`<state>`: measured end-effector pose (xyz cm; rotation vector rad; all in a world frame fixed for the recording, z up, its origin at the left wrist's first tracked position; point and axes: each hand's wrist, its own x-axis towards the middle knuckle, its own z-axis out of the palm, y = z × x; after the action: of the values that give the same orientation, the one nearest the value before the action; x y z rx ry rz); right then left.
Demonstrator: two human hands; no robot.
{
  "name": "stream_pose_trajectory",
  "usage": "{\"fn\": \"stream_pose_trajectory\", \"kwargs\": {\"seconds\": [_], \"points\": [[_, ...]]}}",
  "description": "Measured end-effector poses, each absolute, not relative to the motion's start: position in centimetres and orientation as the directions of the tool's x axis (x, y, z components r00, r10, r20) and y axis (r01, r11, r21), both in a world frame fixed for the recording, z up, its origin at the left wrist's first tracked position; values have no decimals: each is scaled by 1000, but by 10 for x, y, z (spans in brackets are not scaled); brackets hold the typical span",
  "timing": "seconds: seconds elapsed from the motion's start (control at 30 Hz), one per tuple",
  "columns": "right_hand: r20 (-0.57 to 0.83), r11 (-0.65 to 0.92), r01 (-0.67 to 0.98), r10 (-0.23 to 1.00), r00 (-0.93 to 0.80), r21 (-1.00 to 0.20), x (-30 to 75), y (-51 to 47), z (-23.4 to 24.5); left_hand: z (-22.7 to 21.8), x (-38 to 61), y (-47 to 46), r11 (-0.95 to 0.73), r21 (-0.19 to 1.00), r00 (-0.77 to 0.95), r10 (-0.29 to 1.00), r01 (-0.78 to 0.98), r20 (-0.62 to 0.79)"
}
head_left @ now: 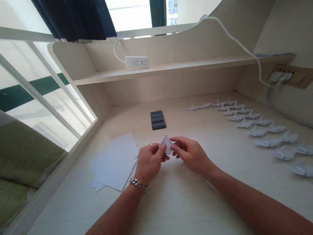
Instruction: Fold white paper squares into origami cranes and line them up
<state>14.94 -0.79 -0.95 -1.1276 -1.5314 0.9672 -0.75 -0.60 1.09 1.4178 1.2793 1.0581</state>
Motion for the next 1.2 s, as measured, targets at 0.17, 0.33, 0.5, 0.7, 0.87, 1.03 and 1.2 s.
{"fn": "stream_pose_trajectory", "kwargs": {"seconds": [0.17, 0.33, 0.5, 0.7, 0.87, 1.03, 1.2], "points": [[327, 359, 292, 933, -153, -887, 149, -12, -4, 13, -7, -7, -22, 975, 103, 995, 223, -1], [368, 402, 396, 915, -163, -825, 150, -13, -1, 13, -6, -7, -6, 983, 123, 992, 184, -17], [117, 121, 39, 988, -105, -992, 150, -8, -3, 11, -7, -7, -2, 995, 151, 988, 98, -13], [-58, -81, -170, 989, -136, -982, 153, -6, 4, 12, -8, -8, -9, 994, 173, 985, 106, -10], [-55, -85, -180, 985, -166, -980, 155, -9, 6, 11, -10, -7, -27, 986, 179, 984, 166, -3], [-69, -104, -180, 979, -192, -978, 156, -9, 7, 10, -11, -6, -92, 971, 196, 979, 219, 49], [-60, -85, -153, 985, -159, -985, 156, -8, 6, 10, -11, -7, -163, 944, 214, 971, 286, 103]]}}
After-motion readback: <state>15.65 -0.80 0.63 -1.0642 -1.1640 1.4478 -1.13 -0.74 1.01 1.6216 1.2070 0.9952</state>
